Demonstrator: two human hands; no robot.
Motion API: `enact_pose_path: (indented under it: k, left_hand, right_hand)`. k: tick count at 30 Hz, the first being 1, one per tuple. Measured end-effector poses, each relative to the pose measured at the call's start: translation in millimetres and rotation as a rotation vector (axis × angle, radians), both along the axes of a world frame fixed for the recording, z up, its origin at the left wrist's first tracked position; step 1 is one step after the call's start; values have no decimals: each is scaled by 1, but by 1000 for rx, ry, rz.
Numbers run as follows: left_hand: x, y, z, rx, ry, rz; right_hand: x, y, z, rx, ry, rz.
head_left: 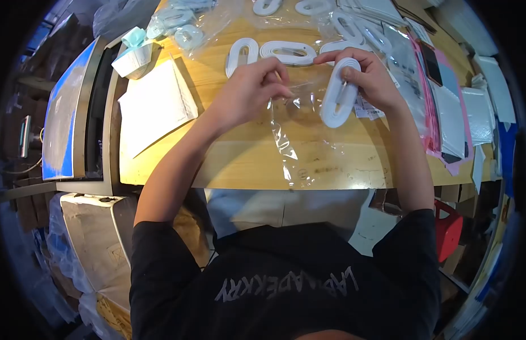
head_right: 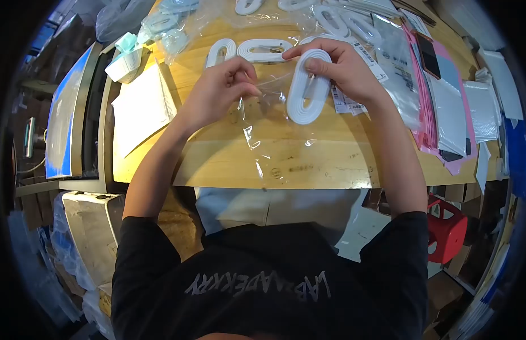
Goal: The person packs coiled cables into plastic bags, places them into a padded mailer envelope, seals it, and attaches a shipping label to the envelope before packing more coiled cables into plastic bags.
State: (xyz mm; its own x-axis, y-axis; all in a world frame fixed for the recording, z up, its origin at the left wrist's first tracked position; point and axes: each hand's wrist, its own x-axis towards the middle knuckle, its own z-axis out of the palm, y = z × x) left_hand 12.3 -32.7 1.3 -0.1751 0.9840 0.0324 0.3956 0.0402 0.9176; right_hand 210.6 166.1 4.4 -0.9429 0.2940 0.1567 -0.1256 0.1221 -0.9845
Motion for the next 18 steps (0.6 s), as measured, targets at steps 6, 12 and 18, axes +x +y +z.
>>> enact_pose_path:
  k: [6,12,18]
  left_hand:
    - [1,4,2,-88,203,75]
    - [10,4,-7,-31,53,1]
    - [14,7,-7,-13,-37,-28]
  right_hand:
    - [3,5,4,128,-141,173]
    - [-2,1,-5,-246,193,-243]
    - [-6,-15,-1,99,154,-357]
